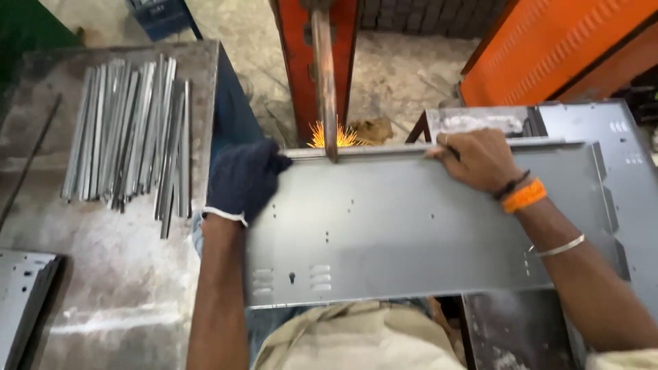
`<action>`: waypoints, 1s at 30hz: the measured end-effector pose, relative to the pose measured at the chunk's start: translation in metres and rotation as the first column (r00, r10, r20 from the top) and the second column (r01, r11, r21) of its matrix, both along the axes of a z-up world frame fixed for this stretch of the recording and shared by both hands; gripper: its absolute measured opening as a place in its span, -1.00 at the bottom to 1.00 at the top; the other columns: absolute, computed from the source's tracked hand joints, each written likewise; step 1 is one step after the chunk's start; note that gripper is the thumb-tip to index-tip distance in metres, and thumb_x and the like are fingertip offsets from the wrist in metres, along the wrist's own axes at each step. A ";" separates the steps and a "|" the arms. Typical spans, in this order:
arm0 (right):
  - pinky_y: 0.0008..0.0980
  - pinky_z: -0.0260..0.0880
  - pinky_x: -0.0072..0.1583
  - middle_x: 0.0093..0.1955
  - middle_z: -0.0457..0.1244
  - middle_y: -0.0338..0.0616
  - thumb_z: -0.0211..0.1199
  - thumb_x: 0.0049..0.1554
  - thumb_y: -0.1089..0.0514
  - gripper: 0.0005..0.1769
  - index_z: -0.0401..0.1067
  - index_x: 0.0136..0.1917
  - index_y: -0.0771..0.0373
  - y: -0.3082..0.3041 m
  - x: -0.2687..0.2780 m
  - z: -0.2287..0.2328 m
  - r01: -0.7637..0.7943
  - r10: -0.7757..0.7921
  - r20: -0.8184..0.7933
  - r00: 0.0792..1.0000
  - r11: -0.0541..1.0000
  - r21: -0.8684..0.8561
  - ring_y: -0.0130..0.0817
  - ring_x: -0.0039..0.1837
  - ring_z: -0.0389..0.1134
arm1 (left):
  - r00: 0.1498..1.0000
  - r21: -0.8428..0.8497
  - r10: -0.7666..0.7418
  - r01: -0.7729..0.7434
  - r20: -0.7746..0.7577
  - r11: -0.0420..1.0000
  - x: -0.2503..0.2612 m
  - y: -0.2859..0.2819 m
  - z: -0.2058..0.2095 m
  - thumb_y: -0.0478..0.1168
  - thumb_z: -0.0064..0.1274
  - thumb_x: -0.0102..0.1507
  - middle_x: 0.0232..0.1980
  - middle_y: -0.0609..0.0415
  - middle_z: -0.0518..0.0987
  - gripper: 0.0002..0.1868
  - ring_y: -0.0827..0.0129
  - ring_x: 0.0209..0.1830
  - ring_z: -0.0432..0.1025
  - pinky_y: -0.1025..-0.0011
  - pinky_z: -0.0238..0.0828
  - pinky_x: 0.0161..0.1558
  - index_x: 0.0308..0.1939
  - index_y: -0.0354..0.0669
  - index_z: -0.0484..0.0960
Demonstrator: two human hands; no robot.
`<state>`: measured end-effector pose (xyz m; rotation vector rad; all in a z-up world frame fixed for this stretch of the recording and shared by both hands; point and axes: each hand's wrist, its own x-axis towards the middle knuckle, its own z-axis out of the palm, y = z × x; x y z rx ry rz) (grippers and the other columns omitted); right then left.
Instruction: Spot welding metal support strips onto a larger metal sheet to assemble industrial components.
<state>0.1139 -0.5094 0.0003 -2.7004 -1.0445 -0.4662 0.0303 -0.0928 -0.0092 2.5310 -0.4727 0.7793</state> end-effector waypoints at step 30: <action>-0.13 0.18 -0.31 -0.44 0.30 -0.01 0.22 0.20 -0.24 -0.51 0.62 -0.08 0.23 -0.098 0.006 -0.007 0.144 -0.146 -0.016 0.989 0.984 -0.108 -0.08 -0.43 0.28 | 0.912 -0.864 -0.338 -0.034 -0.232 0.502 0.071 -0.051 -0.163 -0.19 -0.15 0.60 -0.17 -0.05 0.47 -0.76 0.26 -0.22 0.34 0.26 0.34 -0.19 0.06 -0.36 0.49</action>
